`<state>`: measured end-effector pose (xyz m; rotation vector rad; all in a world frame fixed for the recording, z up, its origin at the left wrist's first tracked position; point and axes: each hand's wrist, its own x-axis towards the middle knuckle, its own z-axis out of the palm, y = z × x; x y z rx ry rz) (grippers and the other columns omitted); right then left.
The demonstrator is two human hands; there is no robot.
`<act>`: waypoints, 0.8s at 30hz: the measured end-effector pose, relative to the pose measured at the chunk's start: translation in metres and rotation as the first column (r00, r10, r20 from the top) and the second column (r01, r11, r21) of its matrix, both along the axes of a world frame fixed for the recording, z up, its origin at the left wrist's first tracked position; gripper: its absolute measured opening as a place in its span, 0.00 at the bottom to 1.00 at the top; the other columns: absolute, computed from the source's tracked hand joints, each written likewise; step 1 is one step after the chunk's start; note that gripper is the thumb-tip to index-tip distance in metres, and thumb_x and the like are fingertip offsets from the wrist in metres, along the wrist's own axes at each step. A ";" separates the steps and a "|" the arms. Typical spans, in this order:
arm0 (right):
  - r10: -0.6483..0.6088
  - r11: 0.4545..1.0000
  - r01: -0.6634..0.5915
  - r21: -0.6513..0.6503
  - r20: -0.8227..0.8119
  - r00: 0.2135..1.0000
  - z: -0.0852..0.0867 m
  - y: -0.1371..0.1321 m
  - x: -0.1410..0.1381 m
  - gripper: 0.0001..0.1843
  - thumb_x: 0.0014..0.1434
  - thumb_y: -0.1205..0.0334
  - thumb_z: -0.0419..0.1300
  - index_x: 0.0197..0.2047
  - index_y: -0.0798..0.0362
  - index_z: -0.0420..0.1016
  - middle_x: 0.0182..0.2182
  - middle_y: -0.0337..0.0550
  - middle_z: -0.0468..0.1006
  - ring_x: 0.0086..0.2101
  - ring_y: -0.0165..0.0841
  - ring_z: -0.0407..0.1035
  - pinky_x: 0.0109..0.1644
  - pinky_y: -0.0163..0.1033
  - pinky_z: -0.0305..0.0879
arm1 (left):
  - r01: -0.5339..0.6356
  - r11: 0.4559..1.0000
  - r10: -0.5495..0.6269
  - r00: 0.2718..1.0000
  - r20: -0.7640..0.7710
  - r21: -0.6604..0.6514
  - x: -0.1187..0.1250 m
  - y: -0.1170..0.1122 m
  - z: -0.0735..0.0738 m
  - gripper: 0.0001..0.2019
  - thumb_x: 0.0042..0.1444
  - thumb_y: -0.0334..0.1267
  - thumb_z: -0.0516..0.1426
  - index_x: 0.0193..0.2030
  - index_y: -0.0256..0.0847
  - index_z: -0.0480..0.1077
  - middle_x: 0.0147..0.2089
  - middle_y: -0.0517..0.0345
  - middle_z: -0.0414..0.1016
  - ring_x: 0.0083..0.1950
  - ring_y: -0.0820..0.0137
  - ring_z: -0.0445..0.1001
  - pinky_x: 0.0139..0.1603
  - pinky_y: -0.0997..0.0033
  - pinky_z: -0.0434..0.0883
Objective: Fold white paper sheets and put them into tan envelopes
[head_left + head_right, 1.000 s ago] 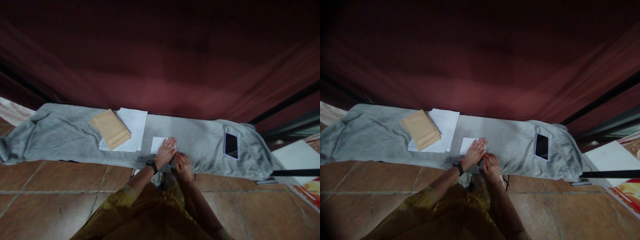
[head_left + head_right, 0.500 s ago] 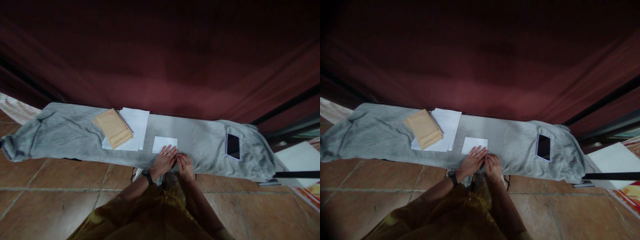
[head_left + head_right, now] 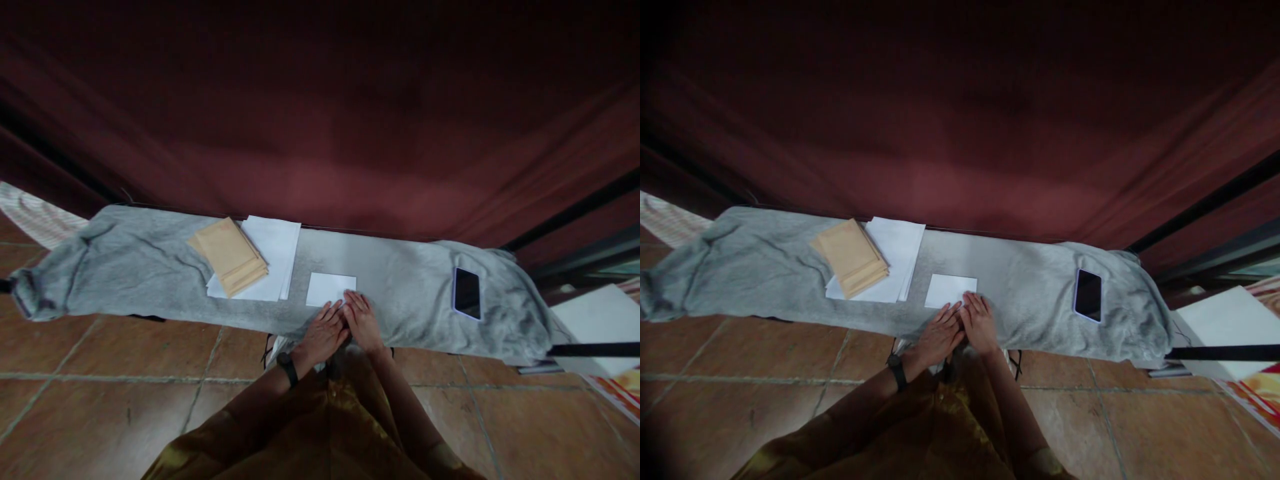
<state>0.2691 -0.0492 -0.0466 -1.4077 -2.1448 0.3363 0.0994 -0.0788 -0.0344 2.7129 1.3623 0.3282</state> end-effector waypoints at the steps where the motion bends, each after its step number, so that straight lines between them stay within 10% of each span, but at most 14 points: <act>1: 0.003 1.000 -0.003 -0.005 0.060 0.998 0.001 0.003 -0.002 0.26 0.77 0.57 0.40 0.69 0.55 0.67 0.66 0.51 0.71 0.67 0.38 0.61 0.72 0.53 0.55 | -0.017 1.000 0.017 1.000 0.015 -0.001 -0.001 0.000 0.000 0.24 0.74 0.42 0.45 0.71 0.33 0.61 0.72 0.45 0.67 0.77 0.63 0.56 0.78 0.54 0.51; 24: -0.163 0.986 0.161 0.037 0.354 0.921 -0.004 0.025 -0.013 0.29 0.75 0.56 0.44 0.74 0.55 0.58 0.72 0.56 0.61 0.69 0.47 0.57 0.72 0.58 0.48 | -0.398 0.916 0.396 0.917 -0.043 -0.052 -0.005 0.068 -0.006 0.30 0.74 0.44 0.40 0.76 0.28 0.54 0.78 0.41 0.51 0.80 0.57 0.46 0.79 0.48 0.48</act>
